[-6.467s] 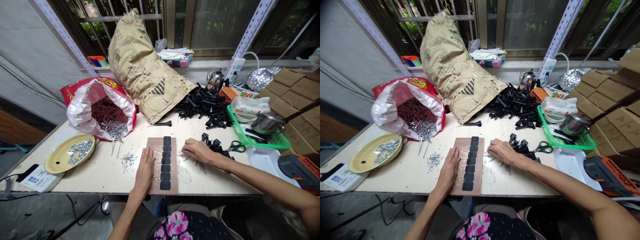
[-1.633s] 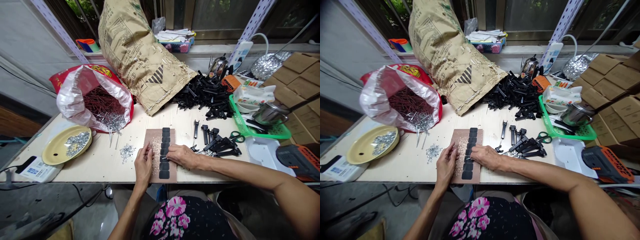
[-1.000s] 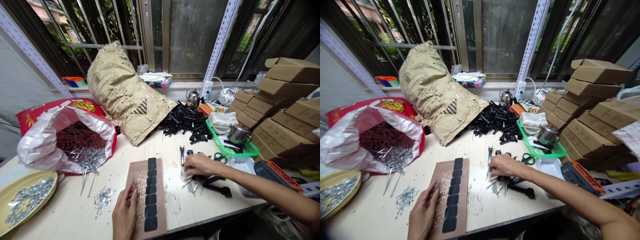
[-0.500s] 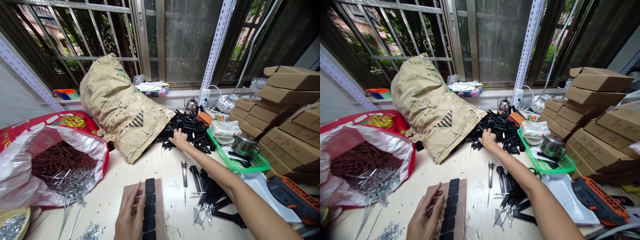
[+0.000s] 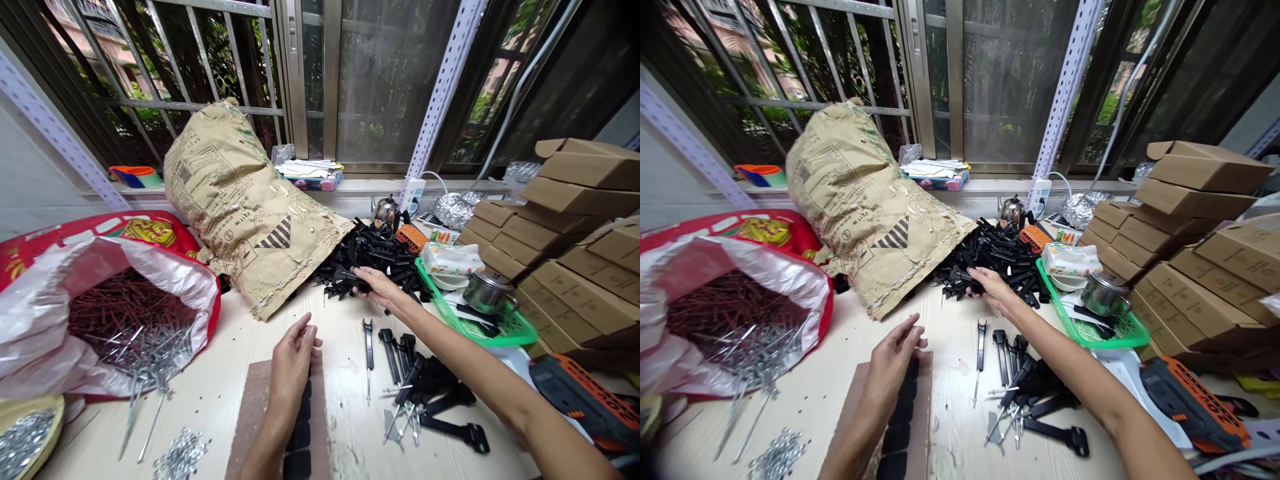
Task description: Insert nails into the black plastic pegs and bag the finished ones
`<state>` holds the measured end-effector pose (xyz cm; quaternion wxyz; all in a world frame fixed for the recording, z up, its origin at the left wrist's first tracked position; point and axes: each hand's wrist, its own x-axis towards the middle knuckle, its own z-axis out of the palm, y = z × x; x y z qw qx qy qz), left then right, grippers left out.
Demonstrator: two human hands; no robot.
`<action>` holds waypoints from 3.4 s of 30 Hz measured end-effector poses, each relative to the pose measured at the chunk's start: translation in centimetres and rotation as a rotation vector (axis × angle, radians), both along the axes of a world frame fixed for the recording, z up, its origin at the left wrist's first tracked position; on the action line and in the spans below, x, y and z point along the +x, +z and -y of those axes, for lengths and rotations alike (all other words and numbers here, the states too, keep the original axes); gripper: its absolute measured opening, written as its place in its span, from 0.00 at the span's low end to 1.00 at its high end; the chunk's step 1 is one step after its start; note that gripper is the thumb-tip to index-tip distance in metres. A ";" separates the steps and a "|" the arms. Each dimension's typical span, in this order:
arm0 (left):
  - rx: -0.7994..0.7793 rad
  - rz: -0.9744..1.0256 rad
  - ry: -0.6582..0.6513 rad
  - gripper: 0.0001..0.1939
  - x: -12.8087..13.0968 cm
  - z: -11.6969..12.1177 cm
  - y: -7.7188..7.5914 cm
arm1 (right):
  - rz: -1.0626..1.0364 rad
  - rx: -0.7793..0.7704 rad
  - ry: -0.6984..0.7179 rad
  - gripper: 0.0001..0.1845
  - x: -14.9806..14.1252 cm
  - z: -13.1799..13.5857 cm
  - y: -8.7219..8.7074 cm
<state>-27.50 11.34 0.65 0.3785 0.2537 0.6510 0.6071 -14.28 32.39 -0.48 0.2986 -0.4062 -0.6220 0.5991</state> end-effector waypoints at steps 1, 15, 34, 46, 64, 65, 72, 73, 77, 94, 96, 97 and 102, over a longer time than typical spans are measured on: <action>0.005 0.103 -0.006 0.28 0.1 -0.6 -0.1 | -0.048 -0.039 0.041 0.21 -0.2 0.9 0.1; 0.301 0.648 0.118 0.22 -1.6 -2.1 -2.2 | -0.074 0.353 0.249 0.16 -6.2 11.1 -1.5; 0.317 0.407 0.171 0.24 -2.9 -1.6 -2.5 | -0.002 0.455 0.315 0.16 -6.0 12.1 -0.9; 0.337 0.388 0.108 0.36 -2.7 -1.4 -2.3 | -0.190 -0.029 0.000 0.28 -5.3 10.7 0.4; 0.145 -0.449 0.225 0.13 -2.7 -0.7 -1.3 | -0.253 -0.358 0.111 0.20 -1.8 11.1 1.4; 0.210 -0.499 0.204 0.11 -2.6 -0.6 -1.0 | -0.251 -0.412 0.136 0.20 -1.6 11.1 1.5; 0.242 0.076 0.125 0.22 -1.3 -1.1 -0.8 | -0.274 -0.231 0.173 0.20 -1.2 12.0 1.7; 0.228 0.214 0.040 0.24 -1.3 -1.3 -1.0 | -0.255 -0.144 0.193 0.20 -1.3 12.2 1.5; 0.295 0.481 -0.116 0.25 -1.8 -1.4 -1.1 | -0.142 0.032 0.285 0.17 -1.5 12.4 1.0; 0.133 0.094 -0.053 0.15 -2.0 -1.8 -2.2 | 0.684 0.666 0.123 0.15 -2.4 4.4 1.8; 0.166 0.293 0.015 0.17 -2.4 -1.8 -2.3 | 0.877 0.739 0.050 0.12 -2.4 2.4 1.3; 0.177 0.334 0.042 0.18 -2.6 -1.8 -2.3 | 0.908 0.734 0.039 0.12 -2.4 1.7 1.1; 0.183 -0.029 0.127 0.14 -2.3 -1.7 -2.3 | 0.930 0.751 -0.019 0.11 -1.7 2.8 2.2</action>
